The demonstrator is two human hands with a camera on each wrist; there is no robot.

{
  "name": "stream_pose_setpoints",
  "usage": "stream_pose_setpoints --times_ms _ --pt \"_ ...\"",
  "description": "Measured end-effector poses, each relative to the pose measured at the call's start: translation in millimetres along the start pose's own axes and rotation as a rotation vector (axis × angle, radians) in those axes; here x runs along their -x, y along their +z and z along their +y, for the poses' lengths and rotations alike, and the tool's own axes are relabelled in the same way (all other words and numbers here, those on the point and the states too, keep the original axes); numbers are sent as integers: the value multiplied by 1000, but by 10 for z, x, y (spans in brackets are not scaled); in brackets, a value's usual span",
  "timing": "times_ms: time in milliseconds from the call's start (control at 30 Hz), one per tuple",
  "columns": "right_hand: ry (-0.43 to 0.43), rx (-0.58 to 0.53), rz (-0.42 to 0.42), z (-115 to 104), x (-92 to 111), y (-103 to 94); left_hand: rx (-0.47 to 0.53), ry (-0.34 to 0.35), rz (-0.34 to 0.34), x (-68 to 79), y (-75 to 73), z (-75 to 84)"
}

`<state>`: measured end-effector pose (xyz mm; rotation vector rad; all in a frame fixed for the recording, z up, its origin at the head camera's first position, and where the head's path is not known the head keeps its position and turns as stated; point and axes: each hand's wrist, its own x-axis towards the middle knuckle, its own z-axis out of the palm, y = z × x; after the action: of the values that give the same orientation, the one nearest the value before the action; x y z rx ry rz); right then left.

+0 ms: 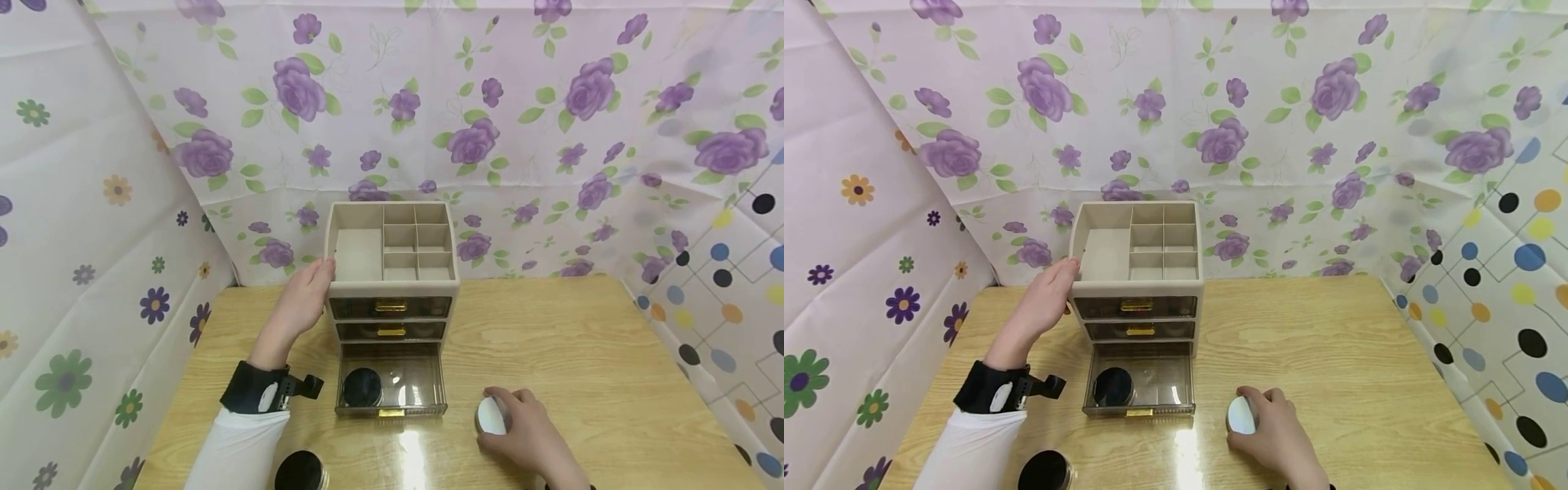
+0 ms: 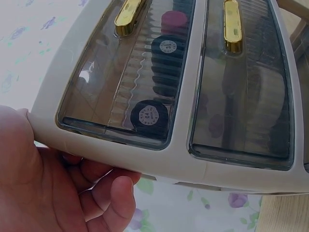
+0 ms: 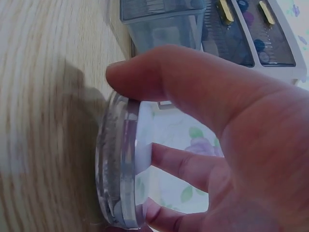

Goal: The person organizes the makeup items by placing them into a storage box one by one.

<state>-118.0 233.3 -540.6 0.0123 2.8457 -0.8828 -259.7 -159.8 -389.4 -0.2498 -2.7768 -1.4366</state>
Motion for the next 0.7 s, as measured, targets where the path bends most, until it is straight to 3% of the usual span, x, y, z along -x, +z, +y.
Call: stream_pose_setpoints --times_ms 333,700 --pt "-26 -53 44 -96 -18 -32 4 -4 -1 1 3 -8" --pt "-56 -115 25 -305 -59 -134 -10 5 -3 1 -6 -7"
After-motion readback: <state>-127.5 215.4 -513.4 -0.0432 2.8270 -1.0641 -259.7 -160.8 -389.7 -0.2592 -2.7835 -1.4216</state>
